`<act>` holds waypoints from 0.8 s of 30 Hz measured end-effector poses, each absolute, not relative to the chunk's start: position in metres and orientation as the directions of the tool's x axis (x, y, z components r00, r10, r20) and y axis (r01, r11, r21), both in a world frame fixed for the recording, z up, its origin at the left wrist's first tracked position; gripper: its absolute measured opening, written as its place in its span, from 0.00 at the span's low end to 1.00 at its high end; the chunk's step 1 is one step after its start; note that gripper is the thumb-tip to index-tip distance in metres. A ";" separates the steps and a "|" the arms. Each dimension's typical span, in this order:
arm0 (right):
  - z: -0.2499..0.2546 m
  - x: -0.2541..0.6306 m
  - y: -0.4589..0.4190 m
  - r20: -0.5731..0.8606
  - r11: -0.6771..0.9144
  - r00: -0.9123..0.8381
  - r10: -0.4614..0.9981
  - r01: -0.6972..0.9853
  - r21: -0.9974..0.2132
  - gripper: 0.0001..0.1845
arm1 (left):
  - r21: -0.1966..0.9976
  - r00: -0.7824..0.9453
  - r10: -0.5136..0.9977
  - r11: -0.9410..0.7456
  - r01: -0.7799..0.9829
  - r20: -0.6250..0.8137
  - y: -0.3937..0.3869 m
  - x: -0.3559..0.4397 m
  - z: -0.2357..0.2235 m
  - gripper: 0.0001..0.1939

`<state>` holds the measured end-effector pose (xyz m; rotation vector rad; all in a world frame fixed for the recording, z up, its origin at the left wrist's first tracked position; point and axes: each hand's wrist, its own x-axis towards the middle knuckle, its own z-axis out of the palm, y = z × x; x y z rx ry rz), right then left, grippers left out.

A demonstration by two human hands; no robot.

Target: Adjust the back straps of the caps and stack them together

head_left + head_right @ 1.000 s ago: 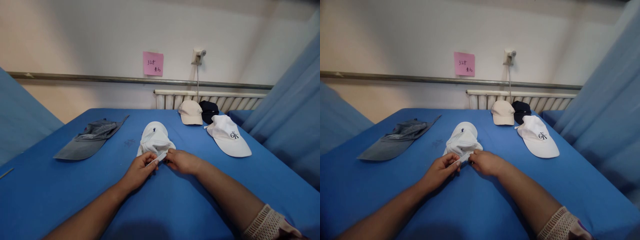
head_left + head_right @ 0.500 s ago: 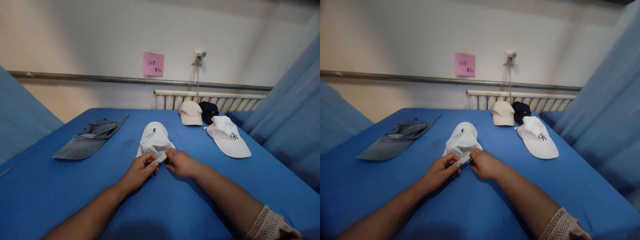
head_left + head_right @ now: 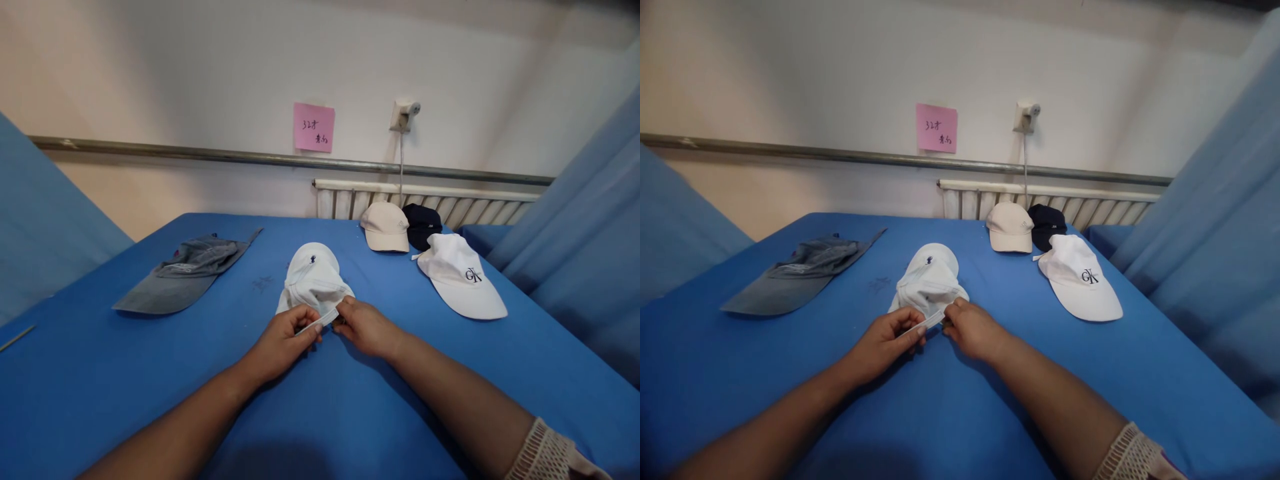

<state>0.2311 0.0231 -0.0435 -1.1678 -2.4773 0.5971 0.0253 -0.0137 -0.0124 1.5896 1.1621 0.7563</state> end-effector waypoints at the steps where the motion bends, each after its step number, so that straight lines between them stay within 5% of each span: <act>1: -0.043 0.231 0.022 0.115 0.573 -0.606 0.787 0.650 -0.500 0.05 | 0.945 0.347 0.936 -0.055 0.322 -0.063 -0.013 0.025 -0.013 0.12; 24: -0.027 0.235 0.025 0.081 0.783 -0.781 0.619 0.608 -0.129 0.11 | 0.952 0.325 0.945 -0.060 0.299 -0.043 -0.012 0.023 -0.013 0.12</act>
